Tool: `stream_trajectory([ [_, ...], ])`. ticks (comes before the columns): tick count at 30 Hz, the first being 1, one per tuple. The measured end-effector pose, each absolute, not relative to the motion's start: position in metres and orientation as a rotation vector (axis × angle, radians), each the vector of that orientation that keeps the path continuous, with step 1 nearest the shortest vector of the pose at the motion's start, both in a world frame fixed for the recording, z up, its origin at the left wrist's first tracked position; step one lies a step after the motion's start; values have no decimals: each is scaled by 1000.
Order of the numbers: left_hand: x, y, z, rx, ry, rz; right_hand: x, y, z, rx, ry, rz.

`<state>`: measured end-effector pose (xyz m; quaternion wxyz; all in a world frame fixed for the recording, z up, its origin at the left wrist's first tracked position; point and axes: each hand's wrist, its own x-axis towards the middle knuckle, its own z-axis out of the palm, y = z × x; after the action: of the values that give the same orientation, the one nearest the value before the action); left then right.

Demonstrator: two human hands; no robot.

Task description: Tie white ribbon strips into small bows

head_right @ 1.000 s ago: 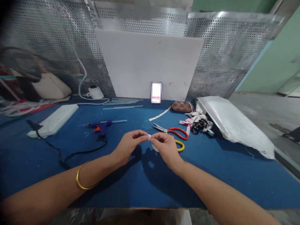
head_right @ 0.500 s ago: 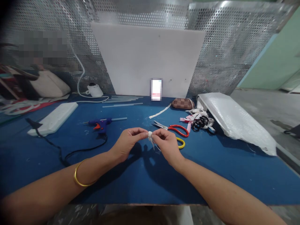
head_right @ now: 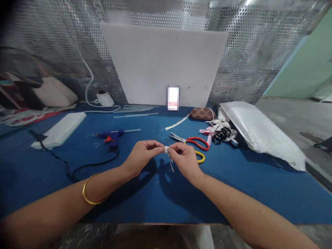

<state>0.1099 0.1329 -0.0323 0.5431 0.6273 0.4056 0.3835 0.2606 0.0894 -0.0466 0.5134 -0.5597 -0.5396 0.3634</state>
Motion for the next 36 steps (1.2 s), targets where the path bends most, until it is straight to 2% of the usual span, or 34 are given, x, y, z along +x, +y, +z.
stream_trajectory([
  [10, 110, 133, -30, 1652, 1007, 918, 260, 90, -47, -1298, -1258, 925],
  [15, 111, 133, -30, 1539, 1015, 922, 259, 91, -47, -1280, -1154, 966],
  [21, 112, 134, -35, 1314, 871, 906, 258, 89, -45, -1180, -944, 1165],
  [27, 112, 131, -35, 1337, 766, 902, 259, 89, -45, -1139, -784, 1369],
  [36, 115, 135, -42, 1331, 869, 953, 255, 89, -47, -1102, -802, 1424],
])
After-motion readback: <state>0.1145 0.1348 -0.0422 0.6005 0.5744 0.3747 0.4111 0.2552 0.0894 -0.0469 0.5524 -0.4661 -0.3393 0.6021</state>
